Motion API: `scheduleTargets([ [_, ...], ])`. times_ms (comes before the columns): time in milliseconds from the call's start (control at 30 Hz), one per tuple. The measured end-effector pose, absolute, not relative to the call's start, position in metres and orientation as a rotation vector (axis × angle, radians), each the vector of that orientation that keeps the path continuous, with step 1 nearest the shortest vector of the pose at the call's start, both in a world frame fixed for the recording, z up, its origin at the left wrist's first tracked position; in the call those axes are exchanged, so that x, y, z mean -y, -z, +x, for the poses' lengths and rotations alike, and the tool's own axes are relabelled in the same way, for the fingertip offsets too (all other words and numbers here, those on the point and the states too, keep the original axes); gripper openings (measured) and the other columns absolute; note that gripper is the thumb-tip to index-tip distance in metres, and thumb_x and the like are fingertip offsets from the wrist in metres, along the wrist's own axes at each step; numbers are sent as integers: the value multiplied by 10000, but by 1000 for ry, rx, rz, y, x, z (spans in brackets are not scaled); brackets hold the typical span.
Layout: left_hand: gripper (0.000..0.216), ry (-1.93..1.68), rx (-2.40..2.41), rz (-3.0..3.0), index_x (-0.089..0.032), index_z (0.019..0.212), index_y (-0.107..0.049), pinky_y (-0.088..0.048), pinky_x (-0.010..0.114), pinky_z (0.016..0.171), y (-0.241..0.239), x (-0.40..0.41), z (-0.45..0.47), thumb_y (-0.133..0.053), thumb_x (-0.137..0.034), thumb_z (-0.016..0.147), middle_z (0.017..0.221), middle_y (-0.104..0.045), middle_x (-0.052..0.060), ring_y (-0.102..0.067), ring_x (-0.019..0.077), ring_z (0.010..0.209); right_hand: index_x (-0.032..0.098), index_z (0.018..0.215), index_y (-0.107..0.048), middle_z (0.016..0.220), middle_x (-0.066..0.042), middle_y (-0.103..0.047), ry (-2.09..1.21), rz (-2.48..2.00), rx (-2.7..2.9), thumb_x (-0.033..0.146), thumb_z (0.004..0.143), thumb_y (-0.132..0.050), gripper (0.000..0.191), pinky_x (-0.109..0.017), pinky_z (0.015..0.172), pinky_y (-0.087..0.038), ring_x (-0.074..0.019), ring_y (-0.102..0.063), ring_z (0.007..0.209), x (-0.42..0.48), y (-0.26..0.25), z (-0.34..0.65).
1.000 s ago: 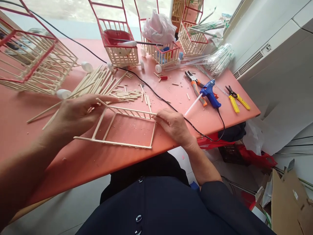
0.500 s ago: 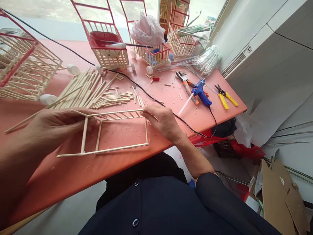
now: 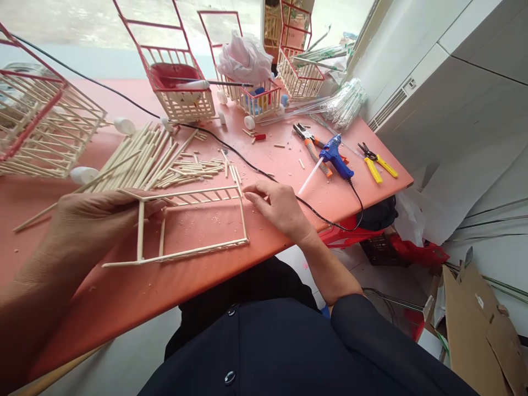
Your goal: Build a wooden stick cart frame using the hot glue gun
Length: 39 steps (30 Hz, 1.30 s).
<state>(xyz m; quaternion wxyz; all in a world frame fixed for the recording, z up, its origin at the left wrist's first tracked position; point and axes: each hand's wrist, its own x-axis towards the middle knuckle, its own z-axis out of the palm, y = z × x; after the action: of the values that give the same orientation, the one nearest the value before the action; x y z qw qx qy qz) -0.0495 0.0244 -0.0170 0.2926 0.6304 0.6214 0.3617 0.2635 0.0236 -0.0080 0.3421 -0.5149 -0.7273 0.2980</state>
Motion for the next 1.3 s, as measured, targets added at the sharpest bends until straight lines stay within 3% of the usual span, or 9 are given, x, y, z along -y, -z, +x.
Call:
scheduleTargets([
  [167, 201, -1024, -1593, 1695, -299, 675, -788, -564, 288, 711, 10, -20, -42, -754, -461, 789, 639, -718, -54, -704, 187, 712, 164, 1018, -803, 950, -39, -816, -821, -1419, 1943, 308, 1016, -619, 234, -256, 775, -499, -140, -703, 815, -20, 5, 262],
  [400, 159, -1109, -1510, 1708, -323, 687, -787, -591, 309, 780, 2, -15, -37, -708, -361, 820, 637, -703, -76, -698, 177, 713, 170, 915, -696, 842, -16, -735, -1125, -1369, 1753, 399, 973, -659, 239, -251, 739, -514, -127, -673, 755, -25, 5, 260],
  [600, 134, -1148, -1498, 1661, -333, 713, -790, -579, 312, 777, -3, -11, -33, -732, -324, 833, 654, -706, -86, -678, 160, 691, 188, 876, -623, 797, 2, -685, -1520, -1142, 1557, 552, 889, -787, 400, -188, 532, -436, -97, -600, 663, -28, 7, 263],
  [800, 105, -1146, -1516, 1654, -325, 740, -815, -599, 355, 784, -3, -12, -34, -765, -361, 824, 656, -717, -60, -693, 192, 707, 188, 834, -625, 679, 39, -621, -1756, -1056, 1361, 601, 851, -841, 467, -162, 432, -318, -57, -445, 526, -25, 7, 262],
  [1000, 139, -1126, -1553, 1635, -343, 756, -830, -636, 404, 813, -4, -12, -32, -774, -452, 821, 660, -717, -46, -716, 228, 732, 161, 840, -676, 765, 6, -663, -1950, -987, 1133, 598, 766, -910, 502, -142, 438, -311, -53, -485, 592, -22, 7, 258],
  [1300, 132, -1120, -1488, 1611, -350, 724, -800, -581, 387, 831, -10, -6, -23, -771, -388, 847, 679, -702, -51, -680, 205, 744, 170, 752, -639, 712, 33, -583, -1962, -826, 1044, 647, 749, -905, 546, -166, 474, -303, -54, -443, 589, -16, 14, 250],
])
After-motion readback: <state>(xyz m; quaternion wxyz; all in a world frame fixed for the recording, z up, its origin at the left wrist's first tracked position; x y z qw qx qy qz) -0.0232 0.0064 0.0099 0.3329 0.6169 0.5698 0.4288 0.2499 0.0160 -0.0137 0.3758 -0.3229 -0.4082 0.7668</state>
